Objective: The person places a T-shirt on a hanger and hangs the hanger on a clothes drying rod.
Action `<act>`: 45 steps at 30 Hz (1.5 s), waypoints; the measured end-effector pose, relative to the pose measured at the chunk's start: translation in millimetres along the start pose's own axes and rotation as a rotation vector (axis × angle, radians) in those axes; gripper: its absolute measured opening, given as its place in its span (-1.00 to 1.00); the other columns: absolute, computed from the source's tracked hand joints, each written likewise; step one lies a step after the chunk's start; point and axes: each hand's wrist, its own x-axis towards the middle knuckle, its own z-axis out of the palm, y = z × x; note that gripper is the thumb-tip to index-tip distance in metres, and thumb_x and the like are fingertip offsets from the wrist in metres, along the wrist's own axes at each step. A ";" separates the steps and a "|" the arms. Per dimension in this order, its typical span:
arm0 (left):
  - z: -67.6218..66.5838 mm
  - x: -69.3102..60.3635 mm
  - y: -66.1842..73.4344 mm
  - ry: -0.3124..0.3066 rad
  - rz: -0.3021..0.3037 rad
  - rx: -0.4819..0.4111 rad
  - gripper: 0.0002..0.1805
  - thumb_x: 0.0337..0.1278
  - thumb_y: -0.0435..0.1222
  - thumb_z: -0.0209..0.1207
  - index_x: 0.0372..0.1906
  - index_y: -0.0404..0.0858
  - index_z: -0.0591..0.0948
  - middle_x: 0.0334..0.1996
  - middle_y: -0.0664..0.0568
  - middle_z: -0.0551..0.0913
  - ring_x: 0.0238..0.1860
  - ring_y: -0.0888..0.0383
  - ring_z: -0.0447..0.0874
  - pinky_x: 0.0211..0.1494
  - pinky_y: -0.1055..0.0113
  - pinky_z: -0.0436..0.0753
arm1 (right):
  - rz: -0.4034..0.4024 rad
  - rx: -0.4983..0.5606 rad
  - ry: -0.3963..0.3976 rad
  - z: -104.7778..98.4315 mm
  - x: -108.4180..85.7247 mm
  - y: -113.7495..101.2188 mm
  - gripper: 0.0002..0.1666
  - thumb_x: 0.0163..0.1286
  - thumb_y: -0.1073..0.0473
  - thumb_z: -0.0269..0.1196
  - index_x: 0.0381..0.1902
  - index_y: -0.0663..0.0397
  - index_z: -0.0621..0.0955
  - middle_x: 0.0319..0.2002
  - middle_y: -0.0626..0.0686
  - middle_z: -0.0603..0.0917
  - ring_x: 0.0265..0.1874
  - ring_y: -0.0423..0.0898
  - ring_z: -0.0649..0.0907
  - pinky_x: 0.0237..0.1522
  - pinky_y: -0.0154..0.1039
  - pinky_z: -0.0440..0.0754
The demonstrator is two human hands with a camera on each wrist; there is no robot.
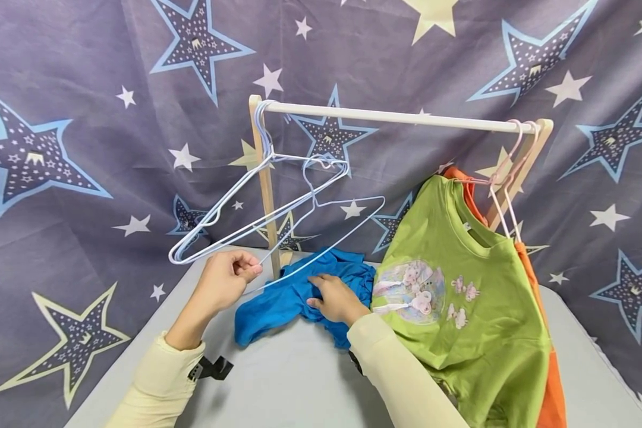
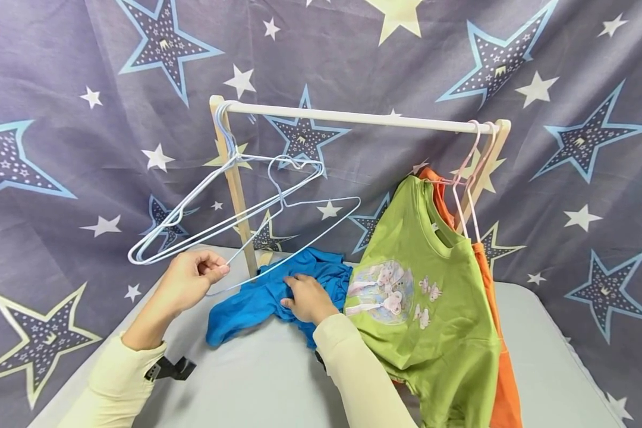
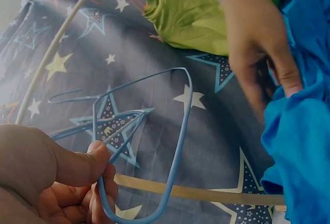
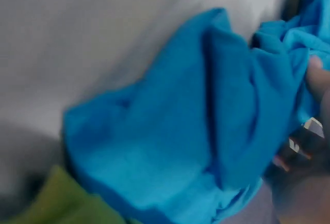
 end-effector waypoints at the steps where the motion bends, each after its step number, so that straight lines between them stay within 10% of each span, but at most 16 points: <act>1: 0.1 0.3 0.1 0.001 0.000 0.001 -0.92 0.25 -0.39 0.34 -0.36 -0.29 0.70 -0.55 0.03 0.58 -0.50 0.10 0.48 -0.46 0.35 0.45 | -0.003 -0.022 -0.004 1.1 -0.3 0.6 -0.39 0.54 -0.02 0.22 0.45 0.05 0.46 0.39 0.19 0.50 0.38 0.17 0.47 0.36 0.10 0.45; 6: 0.6 1.6 1.1 0.006 0.002 -0.002 -0.92 0.24 -0.38 0.34 -0.36 -0.29 0.70 -0.55 0.03 0.58 -0.50 0.10 0.48 -0.45 0.35 0.46 | 0.025 -0.144 -0.008 1.3 -0.4 1.2 -0.65 0.56 0.15 0.20 0.24 0.05 0.58 0.08 0.10 0.69 0.13 0.07 0.65 0.14 0.00 0.63; 18: 0.6 3.6 -0.6 0.009 0.004 0.000 -0.92 0.26 -0.38 0.34 -0.35 -0.30 0.70 -0.55 0.03 0.58 -0.50 0.11 0.48 -0.45 0.35 0.45 | 0.152 -0.331 -0.069 -31.2 -6.7 -12.3 -0.58 0.54 0.24 0.18 0.31 0.14 0.54 0.15 0.21 0.64 0.11 0.17 0.66 0.11 0.07 0.65; 33: -1.7 4.5 -1.3 0.017 -0.018 -0.010 -0.93 0.28 -0.38 0.32 -0.32 -0.31 0.71 -0.49 -0.01 0.63 -0.48 0.10 0.50 -0.46 0.36 0.47 | 0.278 -0.436 -0.368 -59.7 -33.5 -30.1 -0.82 0.45 0.27 0.21 -0.07 0.09 0.71 -0.09 0.06 0.70 -0.30 -0.02 0.57 -0.23 -0.12 0.61; 37: 0.0 4.7 -1.6 0.018 -0.021 -0.017 -0.93 0.28 -0.39 0.32 -0.32 -0.31 0.71 -0.49 -0.01 0.63 -0.48 0.12 0.49 -0.46 0.37 0.47 | 0.246 -0.338 -0.325 -66.9 -23.4 -36.7 -0.75 0.41 0.26 0.24 0.01 0.13 0.68 0.03 0.11 0.68 -0.11 0.02 0.61 -0.02 -0.08 0.61; 45: 3.2 4.3 -2.5 0.024 -0.018 -0.016 -0.93 0.28 -0.39 0.32 -0.32 -0.32 0.71 -0.51 -0.01 0.62 -0.49 0.12 0.49 -0.47 0.36 0.46 | 0.187 -0.158 0.045 -41.2 -3.5 -38.8 -0.62 0.49 0.01 0.27 0.02 0.23 0.66 -0.02 0.21 0.69 -0.02 0.15 0.70 0.02 0.08 0.69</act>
